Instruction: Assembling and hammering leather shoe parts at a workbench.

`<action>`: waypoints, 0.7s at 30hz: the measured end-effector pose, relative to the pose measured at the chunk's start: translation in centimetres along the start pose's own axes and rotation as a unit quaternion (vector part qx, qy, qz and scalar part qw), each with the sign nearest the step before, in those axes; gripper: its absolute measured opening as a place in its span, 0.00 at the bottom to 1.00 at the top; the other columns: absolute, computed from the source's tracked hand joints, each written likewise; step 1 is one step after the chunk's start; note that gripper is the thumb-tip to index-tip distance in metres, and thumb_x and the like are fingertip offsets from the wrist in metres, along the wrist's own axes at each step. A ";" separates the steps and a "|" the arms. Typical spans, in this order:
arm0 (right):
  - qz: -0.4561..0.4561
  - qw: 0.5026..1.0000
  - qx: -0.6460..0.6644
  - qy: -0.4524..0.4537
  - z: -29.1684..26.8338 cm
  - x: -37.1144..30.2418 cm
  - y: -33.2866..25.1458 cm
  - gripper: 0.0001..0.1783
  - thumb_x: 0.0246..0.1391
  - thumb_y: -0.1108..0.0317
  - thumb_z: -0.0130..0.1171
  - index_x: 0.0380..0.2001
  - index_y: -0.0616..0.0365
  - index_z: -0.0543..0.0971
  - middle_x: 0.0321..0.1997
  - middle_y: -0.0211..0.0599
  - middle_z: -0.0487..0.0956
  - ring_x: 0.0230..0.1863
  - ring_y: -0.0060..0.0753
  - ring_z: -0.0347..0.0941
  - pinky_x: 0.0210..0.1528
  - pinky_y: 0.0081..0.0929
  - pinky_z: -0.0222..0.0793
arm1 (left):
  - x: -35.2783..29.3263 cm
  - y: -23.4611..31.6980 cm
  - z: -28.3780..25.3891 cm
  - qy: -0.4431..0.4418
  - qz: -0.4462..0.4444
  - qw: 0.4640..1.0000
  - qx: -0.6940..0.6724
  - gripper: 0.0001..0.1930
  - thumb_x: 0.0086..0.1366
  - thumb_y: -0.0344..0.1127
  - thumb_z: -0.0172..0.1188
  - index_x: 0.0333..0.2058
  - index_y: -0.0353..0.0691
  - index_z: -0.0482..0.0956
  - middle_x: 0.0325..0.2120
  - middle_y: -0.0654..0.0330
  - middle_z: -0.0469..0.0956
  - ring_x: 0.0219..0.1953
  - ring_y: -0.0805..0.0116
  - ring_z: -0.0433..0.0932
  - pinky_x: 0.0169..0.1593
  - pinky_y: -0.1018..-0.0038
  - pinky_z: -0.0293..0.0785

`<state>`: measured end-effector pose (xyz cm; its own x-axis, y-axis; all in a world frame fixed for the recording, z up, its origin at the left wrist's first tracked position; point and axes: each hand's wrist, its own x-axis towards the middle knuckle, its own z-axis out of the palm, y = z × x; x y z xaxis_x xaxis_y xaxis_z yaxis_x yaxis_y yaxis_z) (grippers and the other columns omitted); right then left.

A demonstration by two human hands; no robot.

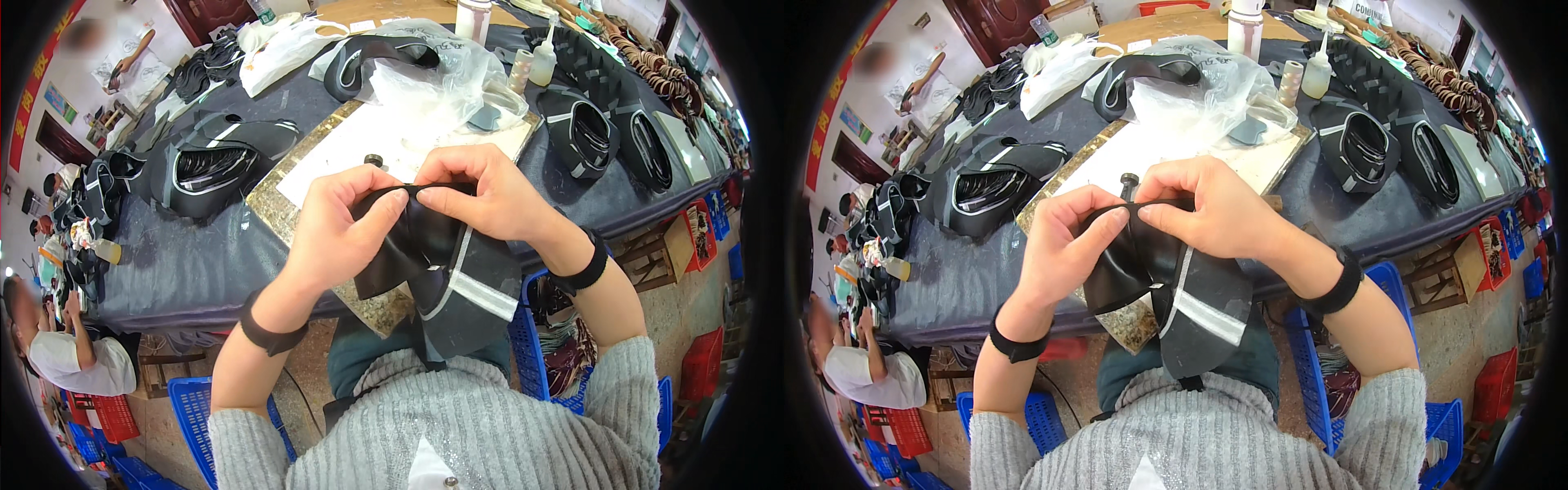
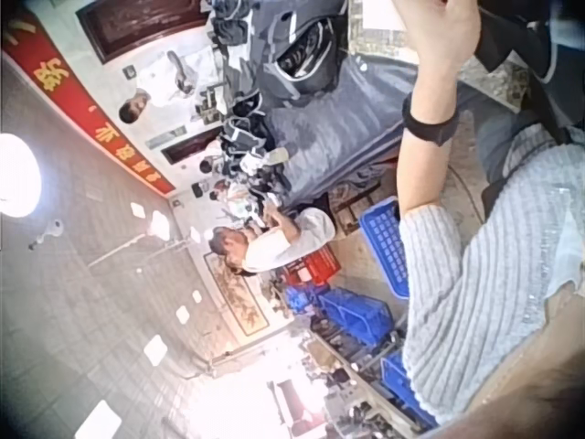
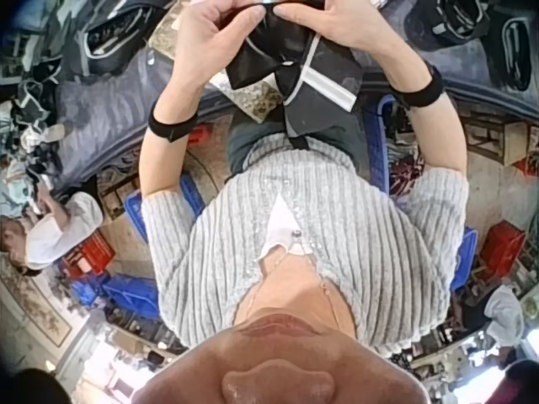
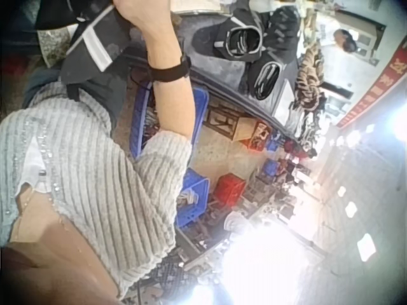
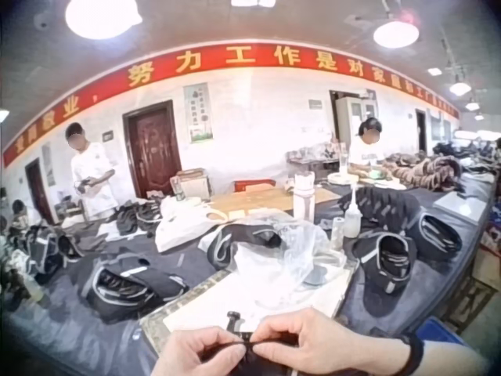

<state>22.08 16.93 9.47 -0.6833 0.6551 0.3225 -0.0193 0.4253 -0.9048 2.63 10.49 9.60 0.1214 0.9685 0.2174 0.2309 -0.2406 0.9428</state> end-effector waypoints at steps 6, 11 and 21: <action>-0.109 0.979 -0.171 0.016 -0.2 -0.2 -0.6 0.04 0.54 0.75 0.58 0.32 0.64 0.77 0.30 0.29 0.78 0.34 0.21 0.71 0.39 0.21 0.67 | -0.5 0.2 1.5 0.099 0.077 0.990 0.065 0.03 0.61 0.26 0.58 0.32 0.33 0.79 0.23 0.62 0.78 0.26 0.77 0.75 0.32 0.81 0.69; 0.281 0.903 0.326 -0.002 -0.1 -1.1 -1.9 0.38 0.60 0.36 0.43 0.45 0.65 0.76 0.38 0.43 0.79 0.36 0.34 0.78 0.37 0.30 0.78 | 1.2 0.1 -0.4 0.114 0.458 0.843 0.259 0.07 0.54 0.24 0.62 0.34 0.37 0.81 0.33 0.57 0.79 0.33 0.59 0.78 0.38 0.70 0.72; 0.118 0.877 0.465 -0.021 2.6 -1.2 0.5 0.18 0.57 0.64 0.61 0.47 0.63 0.75 0.41 0.37 0.79 0.39 0.27 0.77 0.39 0.24 0.76 | 0.5 0.7 -1.4 0.118 0.529 0.760 0.358 0.17 0.44 0.29 0.64 0.37 0.41 0.83 0.38 0.58 0.79 0.42 0.57 0.76 0.47 0.63 0.72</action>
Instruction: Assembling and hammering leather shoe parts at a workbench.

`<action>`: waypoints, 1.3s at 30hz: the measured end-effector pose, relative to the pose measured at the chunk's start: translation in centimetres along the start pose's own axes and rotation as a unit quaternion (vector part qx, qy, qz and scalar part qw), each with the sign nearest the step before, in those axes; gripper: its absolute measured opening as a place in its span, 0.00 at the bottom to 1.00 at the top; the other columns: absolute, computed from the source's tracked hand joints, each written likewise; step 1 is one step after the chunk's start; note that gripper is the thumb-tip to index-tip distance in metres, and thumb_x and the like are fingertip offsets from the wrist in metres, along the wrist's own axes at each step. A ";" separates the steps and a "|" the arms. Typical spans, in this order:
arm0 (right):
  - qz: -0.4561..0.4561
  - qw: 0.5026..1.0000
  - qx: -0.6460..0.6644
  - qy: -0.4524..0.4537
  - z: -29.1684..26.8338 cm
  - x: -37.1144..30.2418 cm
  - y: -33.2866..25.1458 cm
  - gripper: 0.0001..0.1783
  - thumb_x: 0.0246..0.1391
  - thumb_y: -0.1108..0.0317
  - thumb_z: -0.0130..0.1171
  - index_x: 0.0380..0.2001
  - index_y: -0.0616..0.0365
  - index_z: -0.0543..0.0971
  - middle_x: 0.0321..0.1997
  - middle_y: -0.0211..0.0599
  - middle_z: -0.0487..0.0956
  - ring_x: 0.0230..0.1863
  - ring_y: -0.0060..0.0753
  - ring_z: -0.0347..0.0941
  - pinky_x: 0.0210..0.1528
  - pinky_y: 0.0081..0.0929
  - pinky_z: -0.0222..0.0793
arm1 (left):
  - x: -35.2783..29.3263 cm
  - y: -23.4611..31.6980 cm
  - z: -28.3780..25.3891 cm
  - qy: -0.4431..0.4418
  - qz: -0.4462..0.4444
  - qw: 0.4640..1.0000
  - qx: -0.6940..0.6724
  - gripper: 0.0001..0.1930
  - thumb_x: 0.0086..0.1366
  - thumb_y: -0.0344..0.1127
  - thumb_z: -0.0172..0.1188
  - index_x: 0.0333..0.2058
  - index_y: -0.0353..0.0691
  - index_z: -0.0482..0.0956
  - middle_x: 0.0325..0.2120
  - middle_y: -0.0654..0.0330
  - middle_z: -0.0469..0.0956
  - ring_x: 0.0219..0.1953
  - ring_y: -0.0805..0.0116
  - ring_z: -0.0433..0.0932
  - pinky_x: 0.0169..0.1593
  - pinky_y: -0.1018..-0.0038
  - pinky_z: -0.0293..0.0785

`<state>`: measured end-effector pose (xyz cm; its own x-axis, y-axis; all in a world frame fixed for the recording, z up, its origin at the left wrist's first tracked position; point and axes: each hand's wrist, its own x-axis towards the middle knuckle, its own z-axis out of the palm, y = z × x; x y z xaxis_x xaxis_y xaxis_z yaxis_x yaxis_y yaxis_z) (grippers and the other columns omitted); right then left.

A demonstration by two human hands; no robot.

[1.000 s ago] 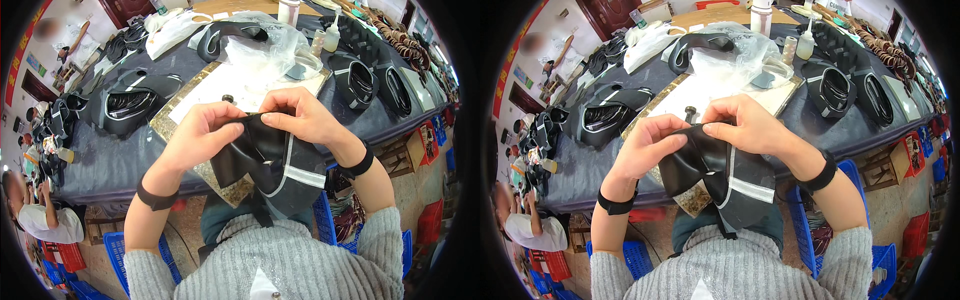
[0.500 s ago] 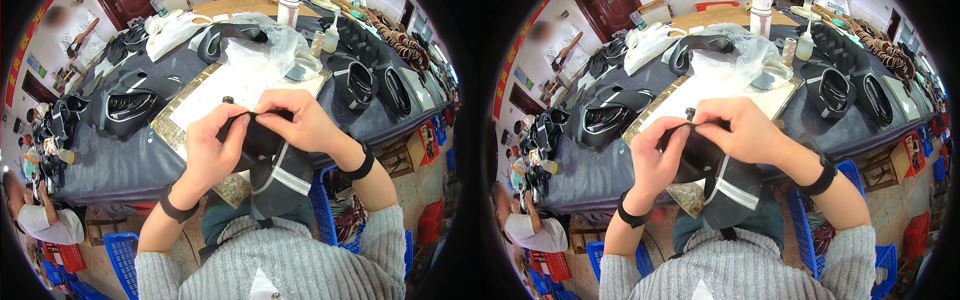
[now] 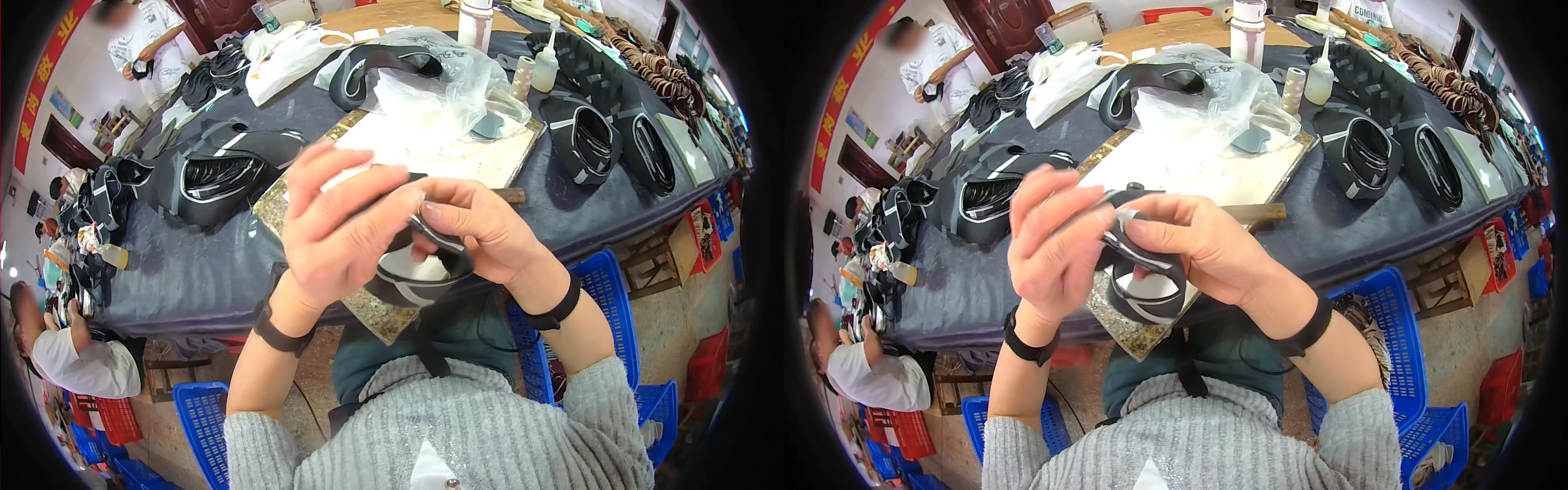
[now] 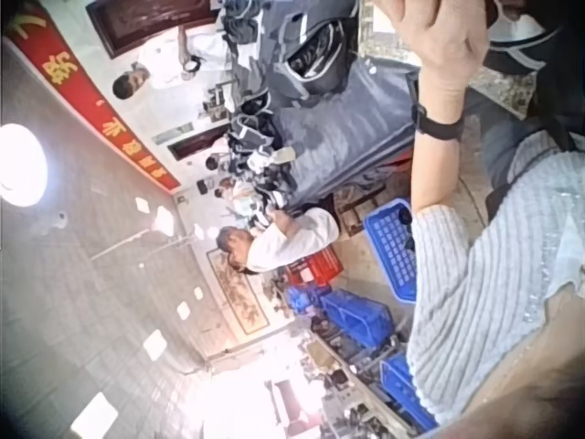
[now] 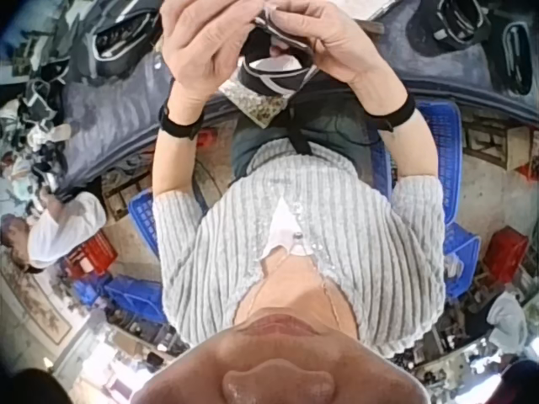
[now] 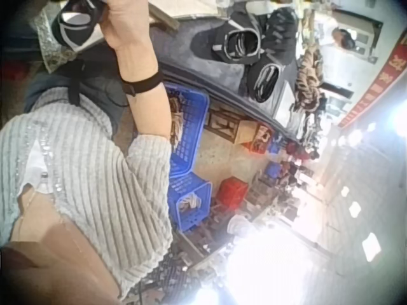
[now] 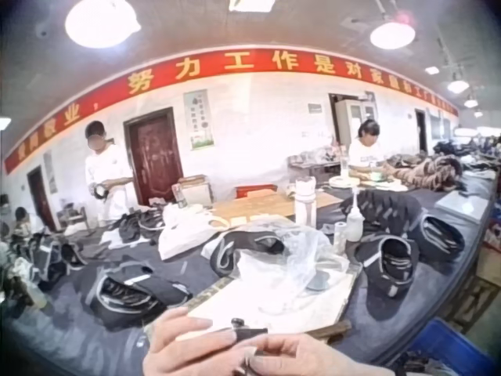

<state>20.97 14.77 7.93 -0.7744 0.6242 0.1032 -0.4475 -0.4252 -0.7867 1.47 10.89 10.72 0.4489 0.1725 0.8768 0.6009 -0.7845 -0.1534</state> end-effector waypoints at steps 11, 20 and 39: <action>-0.225 0.942 -0.190 0.158 1.5 -0.9 0.3 0.16 0.52 0.78 0.63 0.45 0.67 0.74 0.42 0.38 0.79 0.43 0.23 0.74 0.46 0.22 0.72 | -0.2 4.4 -2.3 -0.020 -0.511 0.816 -0.270 0.06 0.63 0.27 0.57 0.36 0.31 0.81 0.25 0.62 0.80 0.25 0.82 0.76 0.29 0.84 0.70; -0.264 0.905 -0.285 0.174 2.9 -1.0 0.5 0.15 0.52 0.77 0.63 0.43 0.66 0.74 0.40 0.37 0.79 0.41 0.20 0.74 0.43 0.19 0.71 | 0.9 4.6 -1.6 0.001 -0.569 0.738 -0.363 0.05 0.62 0.24 0.57 0.31 0.28 0.79 0.25 0.57 0.80 0.22 0.78 0.75 0.27 0.83 0.72; -0.183 0.951 -0.166 0.188 2.9 -0.6 0.5 0.15 0.52 0.73 0.64 0.42 0.66 0.75 0.38 0.35 0.79 0.37 0.18 0.74 0.40 0.18 0.72 | 0.3 4.4 -0.5 0.033 -0.534 0.770 -0.347 0.07 0.63 0.26 0.52 0.26 0.34 0.74 0.20 0.61 0.77 0.20 0.80 0.72 0.22 0.85 0.62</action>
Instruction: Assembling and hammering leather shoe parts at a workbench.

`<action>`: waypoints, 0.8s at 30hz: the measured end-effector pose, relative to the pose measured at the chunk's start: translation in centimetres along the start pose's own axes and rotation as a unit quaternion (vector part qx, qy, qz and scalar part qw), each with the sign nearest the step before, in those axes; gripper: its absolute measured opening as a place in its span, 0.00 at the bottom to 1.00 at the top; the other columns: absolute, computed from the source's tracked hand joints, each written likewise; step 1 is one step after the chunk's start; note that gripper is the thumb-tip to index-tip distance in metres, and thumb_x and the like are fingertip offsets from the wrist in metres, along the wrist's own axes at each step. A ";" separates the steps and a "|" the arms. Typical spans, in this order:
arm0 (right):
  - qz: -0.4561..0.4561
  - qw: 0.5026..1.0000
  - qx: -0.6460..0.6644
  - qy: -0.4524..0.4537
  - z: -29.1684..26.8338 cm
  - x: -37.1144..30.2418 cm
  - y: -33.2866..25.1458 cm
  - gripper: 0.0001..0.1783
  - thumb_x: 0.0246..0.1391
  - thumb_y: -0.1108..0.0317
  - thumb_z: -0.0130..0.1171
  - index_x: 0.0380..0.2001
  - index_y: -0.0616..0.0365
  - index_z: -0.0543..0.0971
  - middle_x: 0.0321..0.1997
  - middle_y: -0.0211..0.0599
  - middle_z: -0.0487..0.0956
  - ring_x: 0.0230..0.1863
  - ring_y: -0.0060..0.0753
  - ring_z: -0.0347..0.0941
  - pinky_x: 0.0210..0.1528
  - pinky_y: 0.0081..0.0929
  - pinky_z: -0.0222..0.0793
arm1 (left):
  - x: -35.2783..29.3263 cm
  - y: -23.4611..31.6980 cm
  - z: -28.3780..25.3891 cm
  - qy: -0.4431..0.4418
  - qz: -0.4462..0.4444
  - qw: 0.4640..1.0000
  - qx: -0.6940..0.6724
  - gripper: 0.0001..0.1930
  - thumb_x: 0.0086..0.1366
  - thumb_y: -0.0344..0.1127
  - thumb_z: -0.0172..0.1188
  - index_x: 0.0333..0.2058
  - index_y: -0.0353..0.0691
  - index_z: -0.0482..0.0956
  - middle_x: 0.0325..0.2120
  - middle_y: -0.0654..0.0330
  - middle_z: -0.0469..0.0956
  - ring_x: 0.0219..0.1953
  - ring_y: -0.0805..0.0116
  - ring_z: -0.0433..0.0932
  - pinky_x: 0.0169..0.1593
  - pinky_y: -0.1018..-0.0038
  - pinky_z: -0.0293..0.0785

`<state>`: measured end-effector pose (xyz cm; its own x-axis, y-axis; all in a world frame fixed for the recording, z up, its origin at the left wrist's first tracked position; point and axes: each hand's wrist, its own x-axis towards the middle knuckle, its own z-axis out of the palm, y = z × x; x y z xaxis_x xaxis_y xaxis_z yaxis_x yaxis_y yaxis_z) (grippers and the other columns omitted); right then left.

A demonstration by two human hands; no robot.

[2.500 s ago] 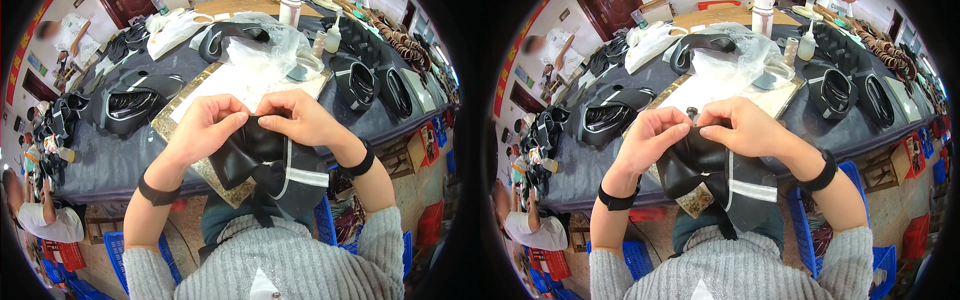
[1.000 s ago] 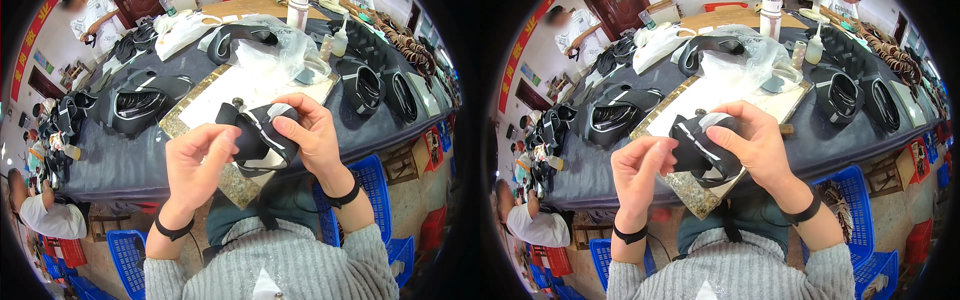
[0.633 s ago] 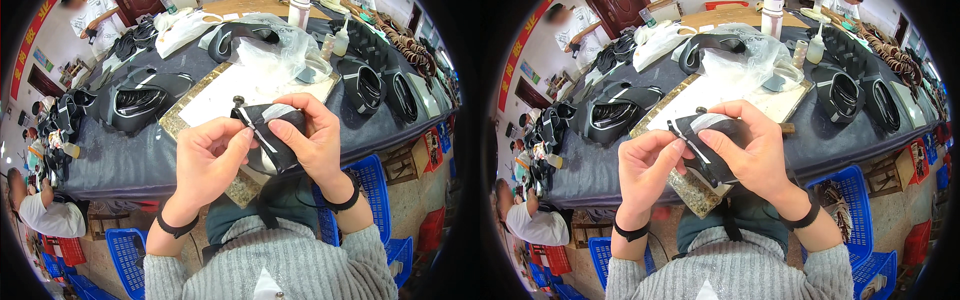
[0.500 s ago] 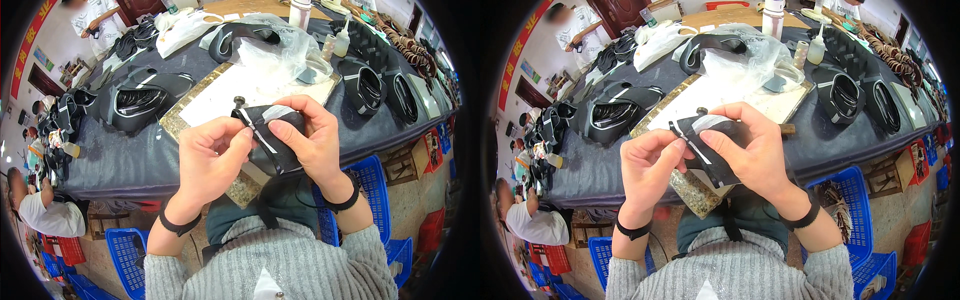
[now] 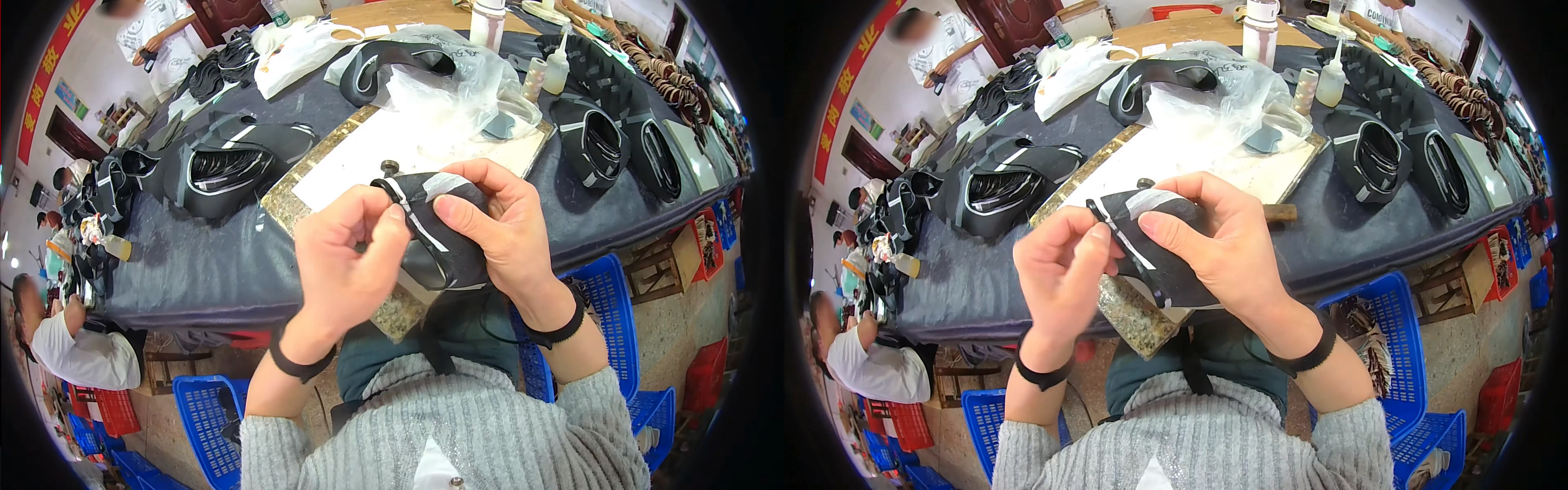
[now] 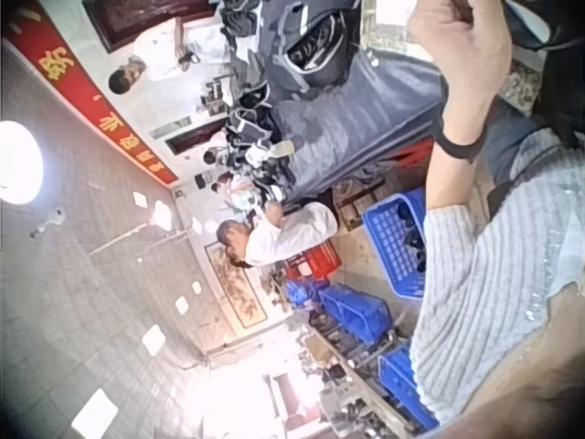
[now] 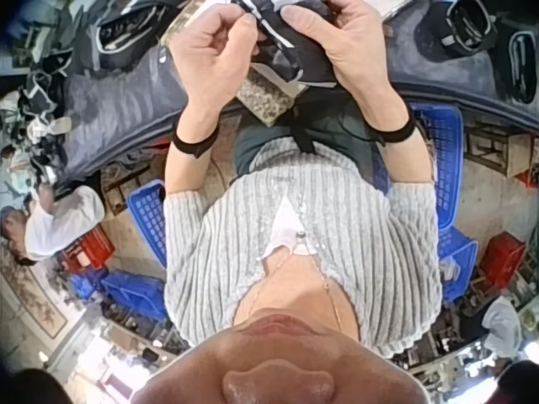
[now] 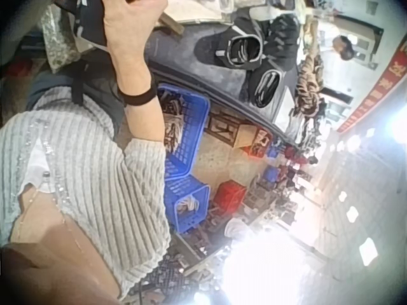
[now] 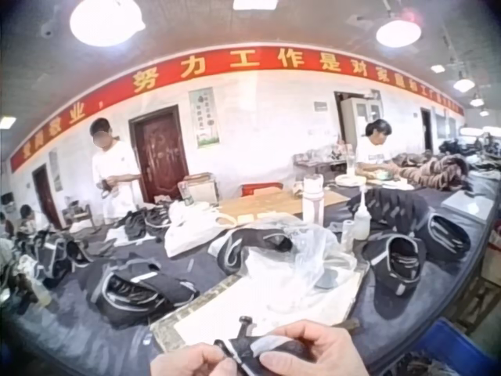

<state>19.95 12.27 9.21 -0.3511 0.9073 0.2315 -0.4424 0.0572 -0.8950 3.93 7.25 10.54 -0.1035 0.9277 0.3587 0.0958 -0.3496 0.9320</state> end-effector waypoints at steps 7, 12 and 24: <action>0.054 0.996 0.069 -0.017 -0.3 0.2 0.0 0.15 0.51 0.73 0.65 0.42 0.66 0.75 0.37 0.35 0.80 0.37 0.18 0.75 0.40 0.17 0.73 | -0.5 -1.1 0.5 0.025 0.046 0.999 -0.006 0.07 0.66 0.28 0.51 0.28 0.34 0.73 0.20 0.65 0.75 0.20 0.83 0.69 0.23 0.86 0.63; 0.061 0.996 0.063 -0.001 -0.7 0.0 0.2 0.15 0.51 0.73 0.65 0.42 0.66 0.75 0.38 0.36 0.80 0.36 0.18 0.75 0.40 0.17 0.73 | 0.2 -0.6 0.1 -0.026 -0.020 0.994 -0.104 0.08 0.68 0.31 0.53 0.30 0.34 0.74 0.21 0.65 0.76 0.22 0.84 0.69 0.25 0.86 0.64; 0.005 1.000 0.008 0.024 0.2 -0.3 0.8 0.16 0.51 0.74 0.65 0.43 0.65 0.75 0.38 0.36 0.79 0.37 0.18 0.75 0.40 0.18 0.73 | -0.2 -1.5 0.6 0.003 0.008 1.000 -0.015 0.15 0.67 0.33 0.56 0.20 0.40 0.67 0.17 0.70 0.70 0.21 0.88 0.63 0.23 0.87 0.56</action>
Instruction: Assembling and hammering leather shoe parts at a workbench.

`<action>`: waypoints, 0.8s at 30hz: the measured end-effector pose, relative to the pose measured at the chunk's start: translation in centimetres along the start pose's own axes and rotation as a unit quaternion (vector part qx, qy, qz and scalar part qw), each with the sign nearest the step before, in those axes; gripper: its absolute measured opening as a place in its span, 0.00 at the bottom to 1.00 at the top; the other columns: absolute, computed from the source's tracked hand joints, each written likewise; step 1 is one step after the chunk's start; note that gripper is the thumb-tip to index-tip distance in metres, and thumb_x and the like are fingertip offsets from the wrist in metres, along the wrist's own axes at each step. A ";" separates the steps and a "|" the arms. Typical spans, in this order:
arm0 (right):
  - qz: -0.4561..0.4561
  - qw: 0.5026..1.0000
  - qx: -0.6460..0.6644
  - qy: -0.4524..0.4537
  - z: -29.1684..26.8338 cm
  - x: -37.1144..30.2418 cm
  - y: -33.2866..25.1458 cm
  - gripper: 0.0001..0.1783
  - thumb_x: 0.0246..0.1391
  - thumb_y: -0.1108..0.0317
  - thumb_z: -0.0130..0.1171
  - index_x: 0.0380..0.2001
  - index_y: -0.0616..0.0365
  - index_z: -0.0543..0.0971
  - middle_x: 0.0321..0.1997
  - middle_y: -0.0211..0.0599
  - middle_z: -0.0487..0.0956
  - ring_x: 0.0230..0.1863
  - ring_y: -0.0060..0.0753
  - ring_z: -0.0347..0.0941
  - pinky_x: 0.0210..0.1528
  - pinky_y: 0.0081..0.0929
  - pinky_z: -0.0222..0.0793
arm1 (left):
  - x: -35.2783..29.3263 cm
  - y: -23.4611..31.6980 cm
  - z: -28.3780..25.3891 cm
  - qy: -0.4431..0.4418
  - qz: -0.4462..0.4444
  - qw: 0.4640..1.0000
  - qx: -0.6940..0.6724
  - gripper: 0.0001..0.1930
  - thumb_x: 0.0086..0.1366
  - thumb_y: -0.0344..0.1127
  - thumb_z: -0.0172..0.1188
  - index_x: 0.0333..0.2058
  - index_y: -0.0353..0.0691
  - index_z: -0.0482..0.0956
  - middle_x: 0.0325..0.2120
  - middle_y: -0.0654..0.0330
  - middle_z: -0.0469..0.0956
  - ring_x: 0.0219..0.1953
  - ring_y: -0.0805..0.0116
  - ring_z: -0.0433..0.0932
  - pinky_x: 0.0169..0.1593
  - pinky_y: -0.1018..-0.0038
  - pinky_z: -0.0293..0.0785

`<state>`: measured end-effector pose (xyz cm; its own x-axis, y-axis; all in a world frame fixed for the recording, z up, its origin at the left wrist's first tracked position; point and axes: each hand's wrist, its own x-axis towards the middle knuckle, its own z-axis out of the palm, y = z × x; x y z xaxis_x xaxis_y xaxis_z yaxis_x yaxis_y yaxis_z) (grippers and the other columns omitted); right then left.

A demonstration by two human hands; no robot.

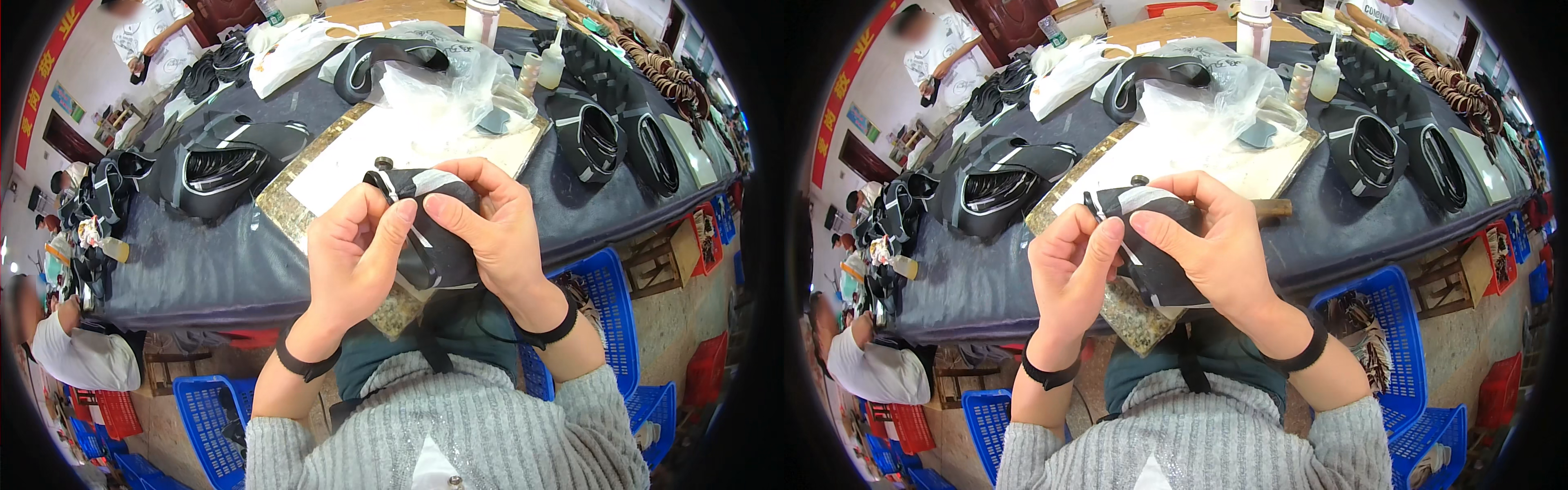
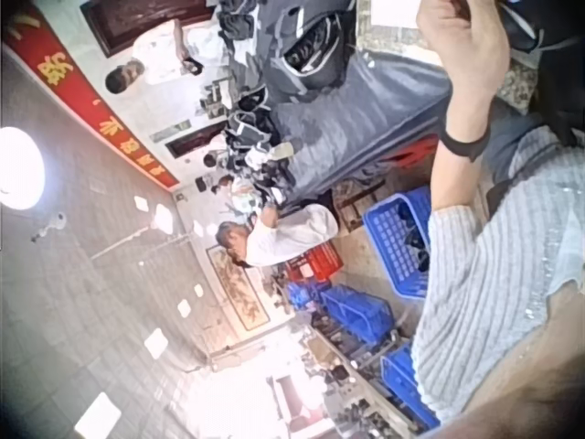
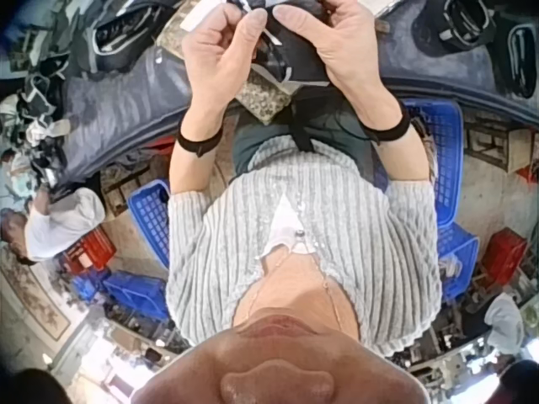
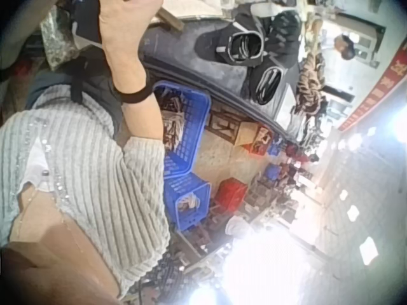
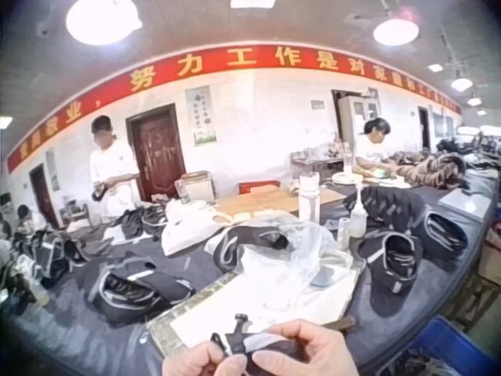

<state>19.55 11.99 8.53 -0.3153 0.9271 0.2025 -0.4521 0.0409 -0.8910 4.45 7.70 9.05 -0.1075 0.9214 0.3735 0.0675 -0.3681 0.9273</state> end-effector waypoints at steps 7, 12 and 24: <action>-0.069 0.997 0.014 0.007 0.4 0.1 0.1 0.18 0.51 0.74 0.65 0.45 0.66 0.73 0.40 0.37 0.78 0.39 0.20 0.74 0.43 0.19 0.72 | 0.3 -0.1 0.6 0.017 -0.079 0.986 -0.145 0.14 0.67 0.32 0.57 0.21 0.38 0.69 0.18 0.69 0.72 0.20 0.85 0.63 0.23 0.85 0.57; -0.095 0.995 0.027 0.032 -0.1 0.8 -0.1 0.20 0.52 0.74 0.64 0.48 0.67 0.71 0.40 0.36 0.78 0.40 0.21 0.74 0.44 0.19 0.72 | 0.3 0.2 0.1 -0.037 0.091 0.981 0.167 0.12 0.64 0.30 0.59 0.22 0.36 0.71 0.15 0.66 0.71 0.16 0.81 0.64 0.21 0.81 0.61; 0.192 0.975 0.056 -0.094 -3.5 2.8 -0.3 0.23 0.56 0.58 0.61 0.49 0.62 0.73 0.41 0.35 0.76 0.36 0.23 0.74 0.39 0.18 0.72 | 5.7 1.6 -0.9 -0.137 0.379 0.833 0.379 0.11 0.53 0.26 0.62 0.37 0.35 0.79 0.35 0.48 0.79 0.43 0.50 0.78 0.44 0.64 0.73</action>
<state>21.74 15.92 7.99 -0.6215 0.7813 -0.0565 -0.3556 -0.3457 -0.8684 3.05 12.25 12.64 0.4740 0.4924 0.7300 0.6307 -0.7684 0.1087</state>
